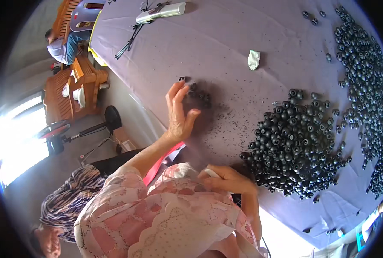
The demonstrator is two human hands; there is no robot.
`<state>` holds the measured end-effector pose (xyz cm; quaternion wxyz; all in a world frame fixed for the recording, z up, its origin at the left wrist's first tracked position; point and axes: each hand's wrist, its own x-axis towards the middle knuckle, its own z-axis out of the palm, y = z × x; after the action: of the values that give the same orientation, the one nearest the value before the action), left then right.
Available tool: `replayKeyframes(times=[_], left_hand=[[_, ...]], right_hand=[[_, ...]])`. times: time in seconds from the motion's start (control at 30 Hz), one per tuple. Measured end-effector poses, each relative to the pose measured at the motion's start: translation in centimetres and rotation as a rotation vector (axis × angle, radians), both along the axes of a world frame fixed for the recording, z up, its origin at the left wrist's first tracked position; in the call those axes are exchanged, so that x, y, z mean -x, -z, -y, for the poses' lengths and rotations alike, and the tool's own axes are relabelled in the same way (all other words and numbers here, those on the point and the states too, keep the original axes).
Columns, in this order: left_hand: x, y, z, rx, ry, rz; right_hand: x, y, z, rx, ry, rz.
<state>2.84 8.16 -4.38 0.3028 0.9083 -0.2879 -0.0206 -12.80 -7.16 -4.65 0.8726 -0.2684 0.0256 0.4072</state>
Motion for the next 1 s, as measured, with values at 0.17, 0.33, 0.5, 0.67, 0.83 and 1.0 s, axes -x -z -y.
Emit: replayKeyframes(times=[0.17,0.33,0.5,0.67,0.83,1.0], left_hand=[[-0.2,-0.1,0.3,0.032,-0.047,-0.005],[-0.4,-0.5,0.5,0.041,-0.073,-0.011],[1.2,-3.1,4.0,-0.016,0.07,0.126],[4.2,-2.3,8.2,0.092,0.338,-0.138],[5.5,-2.1,9.5,0.083,0.286,-0.245],[5.2,-1.9,9.1,0.132,0.288,-0.283]], right_hand=[[0.6,-0.4,-0.5,-0.029,0.055,-0.072],[2.0,-3.9,1.2,0.066,0.182,-0.122],[3.9,-5.1,2.1,0.364,0.246,-0.11],[4.9,-6.9,0.6,0.391,0.481,-0.204],[5.8,-7.5,-0.1,0.543,0.623,-0.263],[6.9,-7.4,-0.3,0.559,0.682,-0.354]])
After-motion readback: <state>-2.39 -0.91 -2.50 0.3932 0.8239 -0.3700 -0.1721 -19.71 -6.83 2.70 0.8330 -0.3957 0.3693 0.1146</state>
